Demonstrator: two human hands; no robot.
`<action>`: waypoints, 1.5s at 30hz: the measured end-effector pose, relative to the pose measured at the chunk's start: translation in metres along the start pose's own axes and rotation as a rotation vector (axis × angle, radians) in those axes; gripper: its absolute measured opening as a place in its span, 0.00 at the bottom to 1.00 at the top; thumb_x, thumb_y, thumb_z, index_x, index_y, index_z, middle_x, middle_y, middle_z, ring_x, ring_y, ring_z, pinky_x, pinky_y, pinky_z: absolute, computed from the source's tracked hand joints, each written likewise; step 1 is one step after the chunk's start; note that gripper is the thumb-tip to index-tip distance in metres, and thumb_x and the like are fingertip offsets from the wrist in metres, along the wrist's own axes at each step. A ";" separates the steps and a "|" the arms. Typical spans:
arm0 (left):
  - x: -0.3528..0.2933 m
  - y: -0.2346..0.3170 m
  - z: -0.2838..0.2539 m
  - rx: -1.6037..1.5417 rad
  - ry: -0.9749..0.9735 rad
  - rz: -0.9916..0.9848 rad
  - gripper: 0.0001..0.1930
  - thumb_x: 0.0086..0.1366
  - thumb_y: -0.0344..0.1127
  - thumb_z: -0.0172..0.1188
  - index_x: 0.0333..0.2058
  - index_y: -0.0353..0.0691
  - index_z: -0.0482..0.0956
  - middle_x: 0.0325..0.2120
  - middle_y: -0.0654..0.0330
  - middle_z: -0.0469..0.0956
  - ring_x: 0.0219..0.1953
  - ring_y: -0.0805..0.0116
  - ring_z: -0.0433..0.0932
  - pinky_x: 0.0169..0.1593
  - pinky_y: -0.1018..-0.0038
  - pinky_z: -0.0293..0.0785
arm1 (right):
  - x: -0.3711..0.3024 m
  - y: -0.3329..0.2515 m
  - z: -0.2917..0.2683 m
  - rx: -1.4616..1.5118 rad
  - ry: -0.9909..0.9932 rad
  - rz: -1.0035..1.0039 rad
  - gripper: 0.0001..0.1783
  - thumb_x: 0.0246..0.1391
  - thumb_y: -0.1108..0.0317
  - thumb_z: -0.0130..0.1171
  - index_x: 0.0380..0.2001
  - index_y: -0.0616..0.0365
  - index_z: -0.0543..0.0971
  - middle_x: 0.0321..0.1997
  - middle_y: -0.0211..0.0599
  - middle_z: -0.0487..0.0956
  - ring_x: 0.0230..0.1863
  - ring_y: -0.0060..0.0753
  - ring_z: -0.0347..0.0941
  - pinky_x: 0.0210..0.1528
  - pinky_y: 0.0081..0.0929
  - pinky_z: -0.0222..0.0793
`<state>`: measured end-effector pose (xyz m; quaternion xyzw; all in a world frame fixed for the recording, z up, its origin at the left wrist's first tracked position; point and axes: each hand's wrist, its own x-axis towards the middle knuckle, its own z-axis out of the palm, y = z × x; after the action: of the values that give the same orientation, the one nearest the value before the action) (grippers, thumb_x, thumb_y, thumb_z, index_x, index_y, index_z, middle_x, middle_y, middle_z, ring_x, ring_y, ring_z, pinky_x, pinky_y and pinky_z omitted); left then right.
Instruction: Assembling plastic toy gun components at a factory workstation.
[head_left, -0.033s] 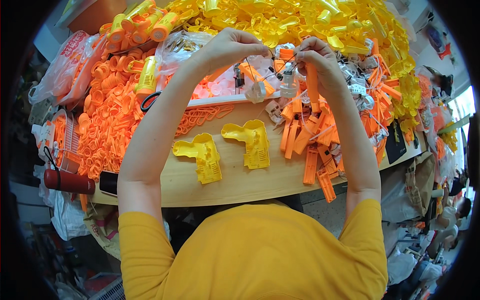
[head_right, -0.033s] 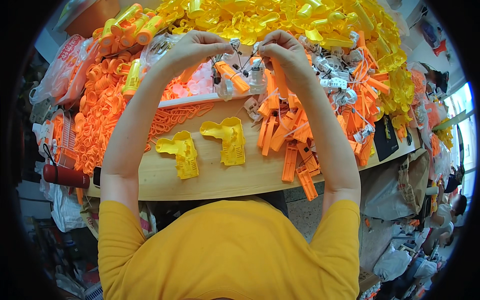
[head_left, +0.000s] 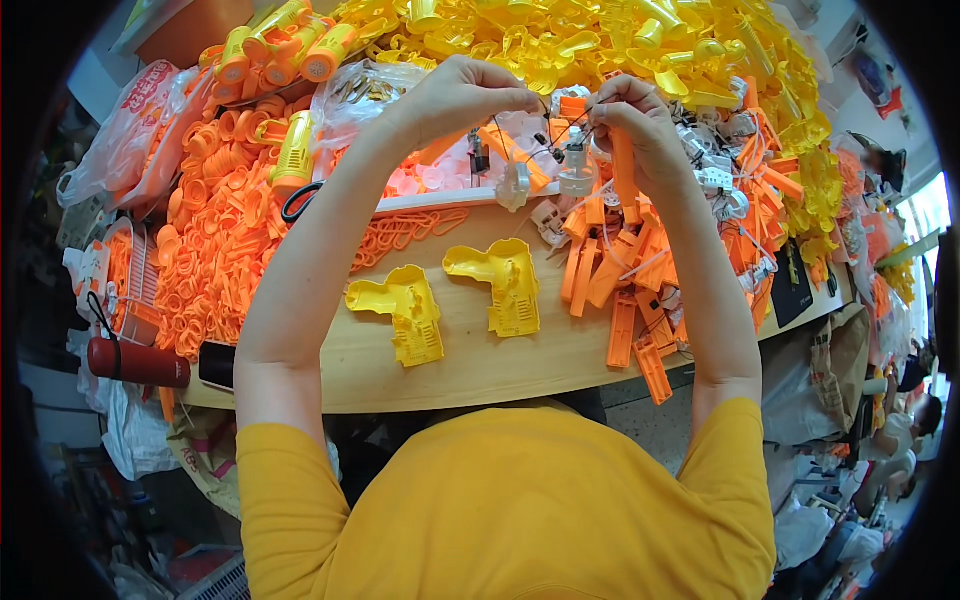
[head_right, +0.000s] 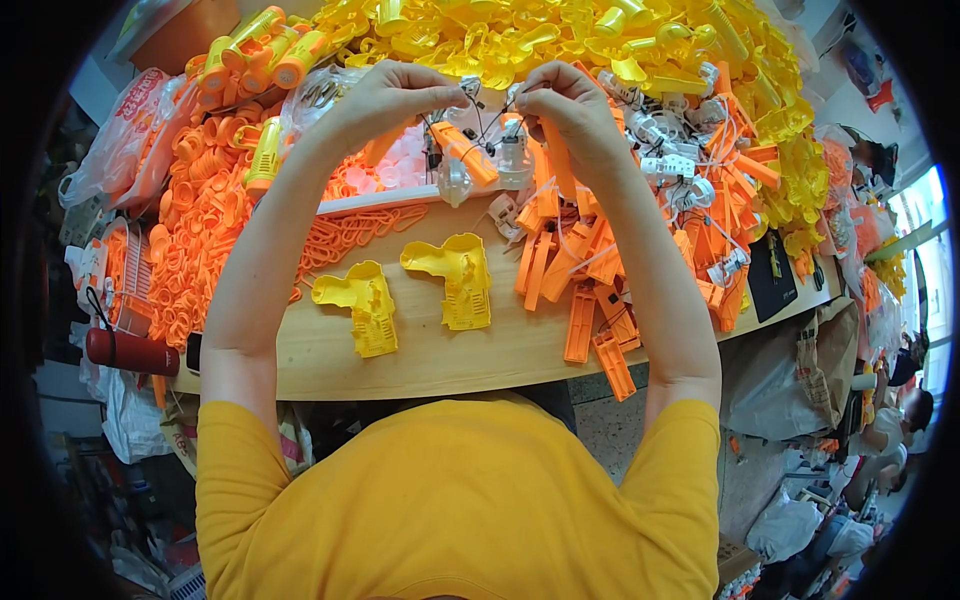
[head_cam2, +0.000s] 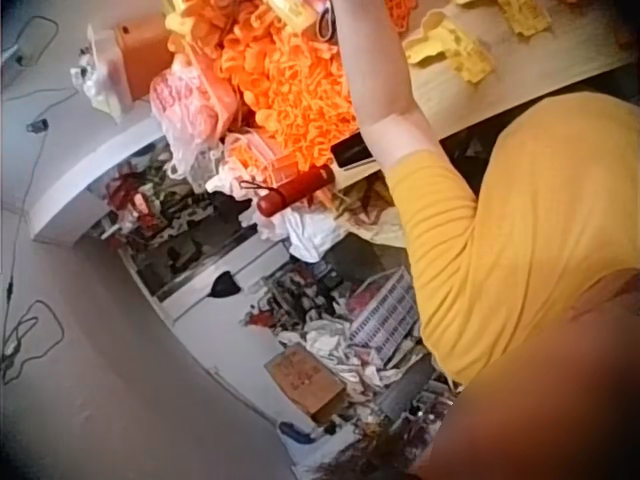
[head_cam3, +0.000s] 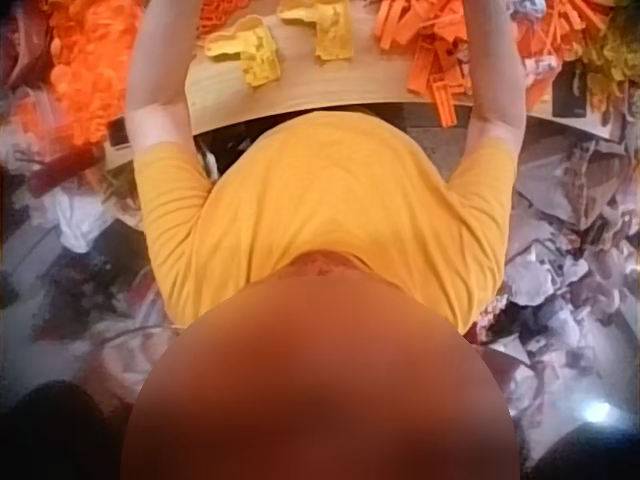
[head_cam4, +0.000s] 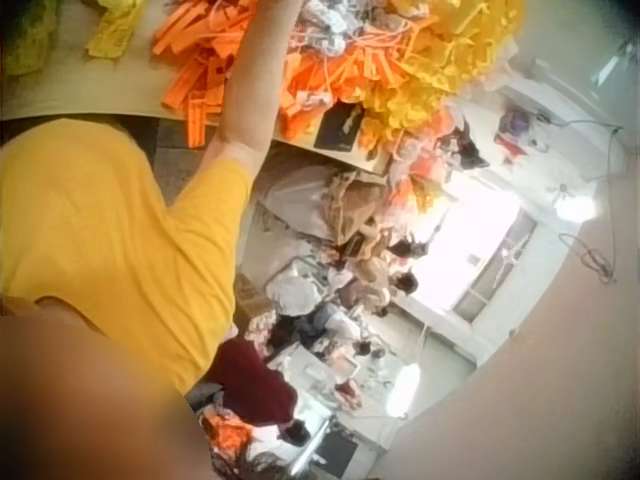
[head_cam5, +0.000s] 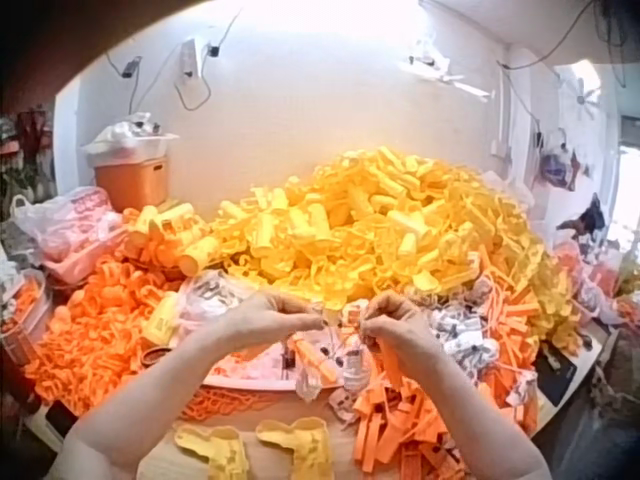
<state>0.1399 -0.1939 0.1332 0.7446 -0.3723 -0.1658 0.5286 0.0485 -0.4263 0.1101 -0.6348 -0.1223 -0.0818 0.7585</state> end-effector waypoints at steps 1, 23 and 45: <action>-0.004 0.004 0.000 0.059 -0.012 -0.007 0.12 0.63 0.41 0.65 0.40 0.40 0.85 0.25 0.73 0.78 0.24 0.86 0.66 0.27 0.84 0.61 | -0.001 0.001 0.003 0.001 -0.011 0.010 0.05 0.54 0.74 0.61 0.32 0.54 0.75 0.30 0.28 0.77 0.27 0.17 0.70 0.28 0.18 0.66; -0.015 -0.013 -0.003 -0.366 0.231 -0.026 0.13 0.63 0.40 0.63 0.39 0.38 0.86 0.18 0.72 0.68 0.21 0.84 0.64 0.24 0.84 0.60 | -0.015 0.017 0.022 0.001 -0.152 0.028 0.05 0.56 0.75 0.59 0.36 0.55 0.75 0.26 0.29 0.73 0.25 0.22 0.69 0.27 0.21 0.64; -0.051 -0.043 -0.066 -0.534 0.454 -0.088 0.09 0.62 0.37 0.64 0.36 0.38 0.84 0.24 0.69 0.73 0.28 0.80 0.68 0.33 0.81 0.66 | 0.099 0.038 -0.014 0.242 0.310 -0.108 0.11 0.59 0.65 0.59 0.37 0.63 0.76 0.33 0.40 0.80 0.37 0.37 0.80 0.45 0.39 0.81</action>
<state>0.1641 -0.1058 0.1124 0.6132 -0.1561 -0.1104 0.7664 0.1554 -0.4305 0.1002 -0.5114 -0.0470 -0.2039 0.8334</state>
